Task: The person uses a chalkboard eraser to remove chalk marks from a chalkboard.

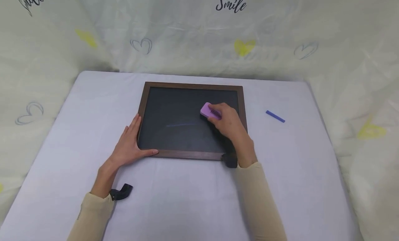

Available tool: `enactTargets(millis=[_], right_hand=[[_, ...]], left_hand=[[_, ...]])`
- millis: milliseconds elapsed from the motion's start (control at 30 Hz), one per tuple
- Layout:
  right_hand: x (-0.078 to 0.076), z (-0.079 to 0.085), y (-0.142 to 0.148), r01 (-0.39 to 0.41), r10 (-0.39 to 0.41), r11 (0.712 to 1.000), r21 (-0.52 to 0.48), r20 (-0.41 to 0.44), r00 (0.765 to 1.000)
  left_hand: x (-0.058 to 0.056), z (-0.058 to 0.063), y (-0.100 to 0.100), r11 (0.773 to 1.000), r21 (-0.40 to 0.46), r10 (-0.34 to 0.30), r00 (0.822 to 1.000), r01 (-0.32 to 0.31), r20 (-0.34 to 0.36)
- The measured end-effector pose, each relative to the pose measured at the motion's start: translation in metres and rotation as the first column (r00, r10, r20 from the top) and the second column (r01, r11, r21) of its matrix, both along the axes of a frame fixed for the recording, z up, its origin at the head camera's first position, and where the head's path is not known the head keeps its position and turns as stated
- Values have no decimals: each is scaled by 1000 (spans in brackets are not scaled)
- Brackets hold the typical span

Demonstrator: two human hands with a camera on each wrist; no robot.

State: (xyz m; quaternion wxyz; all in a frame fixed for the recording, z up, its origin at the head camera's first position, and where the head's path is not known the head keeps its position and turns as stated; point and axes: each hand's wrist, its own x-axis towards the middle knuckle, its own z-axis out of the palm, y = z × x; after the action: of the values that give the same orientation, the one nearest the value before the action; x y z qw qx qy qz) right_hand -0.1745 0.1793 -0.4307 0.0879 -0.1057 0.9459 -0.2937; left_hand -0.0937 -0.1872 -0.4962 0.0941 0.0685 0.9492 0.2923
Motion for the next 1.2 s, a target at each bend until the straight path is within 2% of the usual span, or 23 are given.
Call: enactTargets(millis=[133,333,600,833,1200], right_hand=[[13,0,2,-14,14,1000,13,7,1000],[22,-3,2,-34,34,999,11,20,999],[23,-11,3,-58,58,998,-6,-50,997],[24,-13,-7,-41,39,999,-35,-32,999],[27,-10,-33,10,-10,1000,-6,7,1000]], left_hand=[[2,-1,1,1000,-5,0,1000,0,5],[4,-1,2,1000,-13,3,1000,-3,3],[2,2,1,1000,-6,-7,1000,7,-8],[1,0,0,1000,-14,-5,1000,5,-4],[1,1,0,1000,-17,-7,1000,7,-1]])
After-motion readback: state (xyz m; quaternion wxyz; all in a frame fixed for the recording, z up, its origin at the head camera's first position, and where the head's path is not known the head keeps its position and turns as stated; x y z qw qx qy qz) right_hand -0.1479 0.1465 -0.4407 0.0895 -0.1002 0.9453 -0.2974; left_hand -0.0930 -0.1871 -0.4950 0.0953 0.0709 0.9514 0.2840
